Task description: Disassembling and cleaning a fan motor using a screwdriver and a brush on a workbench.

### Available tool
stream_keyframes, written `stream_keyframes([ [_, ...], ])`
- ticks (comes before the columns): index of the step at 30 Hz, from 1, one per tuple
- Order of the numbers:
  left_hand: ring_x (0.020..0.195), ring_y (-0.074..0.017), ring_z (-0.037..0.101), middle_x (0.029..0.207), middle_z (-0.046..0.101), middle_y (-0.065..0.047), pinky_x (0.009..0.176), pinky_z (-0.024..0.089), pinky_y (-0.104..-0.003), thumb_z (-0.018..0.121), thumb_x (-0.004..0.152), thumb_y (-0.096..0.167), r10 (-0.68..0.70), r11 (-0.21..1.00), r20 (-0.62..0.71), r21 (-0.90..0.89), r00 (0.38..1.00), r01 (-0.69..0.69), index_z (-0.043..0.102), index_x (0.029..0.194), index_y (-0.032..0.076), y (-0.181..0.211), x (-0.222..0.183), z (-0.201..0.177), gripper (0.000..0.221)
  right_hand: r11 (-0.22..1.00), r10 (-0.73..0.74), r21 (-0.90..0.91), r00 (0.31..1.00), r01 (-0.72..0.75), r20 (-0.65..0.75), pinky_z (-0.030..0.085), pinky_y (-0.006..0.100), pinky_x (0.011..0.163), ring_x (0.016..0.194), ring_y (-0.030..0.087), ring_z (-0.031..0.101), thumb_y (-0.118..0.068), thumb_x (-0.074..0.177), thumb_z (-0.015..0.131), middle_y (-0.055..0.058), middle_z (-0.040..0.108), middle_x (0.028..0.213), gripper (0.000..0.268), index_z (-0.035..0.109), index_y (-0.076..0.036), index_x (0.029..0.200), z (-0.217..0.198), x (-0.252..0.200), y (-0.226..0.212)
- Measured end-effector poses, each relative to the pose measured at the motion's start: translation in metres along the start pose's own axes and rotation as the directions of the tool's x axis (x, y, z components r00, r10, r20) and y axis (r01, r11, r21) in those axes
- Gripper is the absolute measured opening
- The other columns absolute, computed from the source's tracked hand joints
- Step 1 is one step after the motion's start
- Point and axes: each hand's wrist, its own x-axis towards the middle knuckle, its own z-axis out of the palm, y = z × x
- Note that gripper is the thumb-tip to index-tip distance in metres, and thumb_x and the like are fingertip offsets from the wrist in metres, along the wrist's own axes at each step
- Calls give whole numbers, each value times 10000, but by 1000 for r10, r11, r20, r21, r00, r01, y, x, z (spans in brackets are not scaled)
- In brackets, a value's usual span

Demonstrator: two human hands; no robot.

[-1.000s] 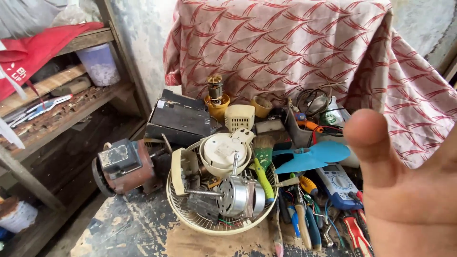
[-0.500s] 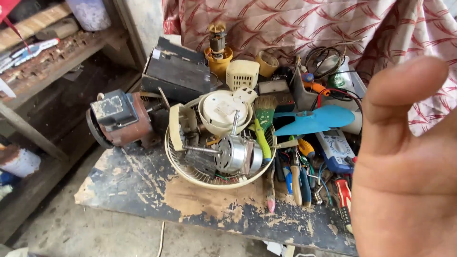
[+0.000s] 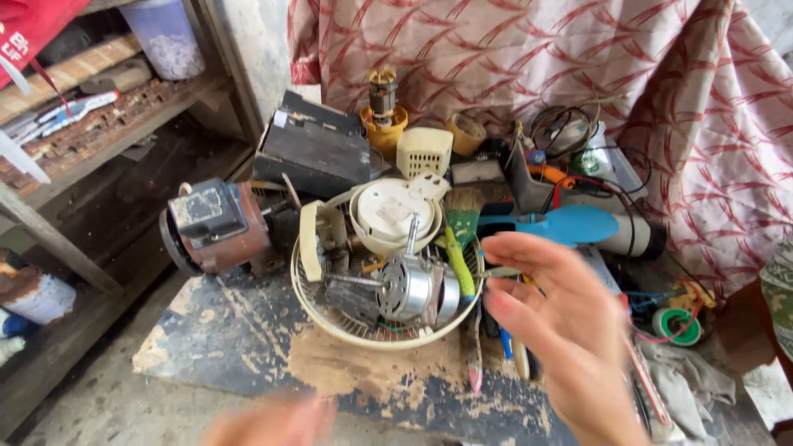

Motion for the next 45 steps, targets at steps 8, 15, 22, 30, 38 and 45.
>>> stream_keyframes([
  [8, 1444, -374, 317, 1541, 428, -169, 1180, 233, -545, 539, 965, 247, 988, 29, -141, 573, -64, -819, 465, 1483, 151, 78, 79, 126, 532, 385, 127, -915, 974, 124, 186, 392, 688, 1019, 1406, 530, 347, -401, 986, 560, 290, 352, 1556, 648, 377, -143, 1552, -5, 17, 139],
  [15, 1434, -583, 265, 1465, 541, -143, 1154, 258, -621, 377, 1040, 431, 999, 31, -33, 741, 10, -671, 392, 1539, 97, 99, 97, 152, 601, 502, 191, -856, 950, 121, 247, 369, 533, 1099, 1397, 354, 397, -361, 1041, 430, 173, 462, 1470, 579, 362, -91, 1549, -4, 17, 149],
  [22, 1446, -592, 243, 1438, 564, -155, 1165, 238, -621, 393, 1037, 431, 997, 70, -67, 714, 32, -697, 416, 1529, 94, 97, 95, 155, 598, 444, 190, -876, 935, 190, 299, 360, 505, 1062, 1248, 345, 480, -440, 1036, 439, 167, 556, 1301, 643, 337, -140, 1595, -14, 23, 156],
  [30, 1460, -563, 231, 1450, 543, -168, 1193, 196, -610, 374, 1046, 412, 993, 115, -87, 662, 76, -741, 410, 1539, 101, 97, 87, 153, 585, 552, 446, -834, 845, -2, 294, 392, 574, 1134, 1431, 314, 397, -448, 1009, 442, 174, 486, 1518, 678, 277, -185, 1612, -17, 42, 144],
  [38, 1325, -594, 481, 1258, 704, -163, 1107, 372, -562, 499, 954, 308, 928, 43, -289, 710, -236, -703, 635, 1356, 69, 88, 109, 170, 487, 614, 459, -747, 885, -254, 77, 634, 460, 762, 839, 362, 751, -503, 1061, 396, 222, 749, 1056, 497, 645, -277, 1428, -18, 53, 153],
  [45, 1333, -605, 451, 1276, 686, -171, 1106, 345, -576, 476, 963, 310, 955, 38, -239, 688, -176, -725, 611, 1386, 65, 92, 102, 164, 507, 675, 421, -679, 906, -290, 32, 583, 464, 686, 682, 285, 685, -173, 1106, 430, 179, 705, 783, 340, 625, -126, 1381, -16, 44, 131],
])
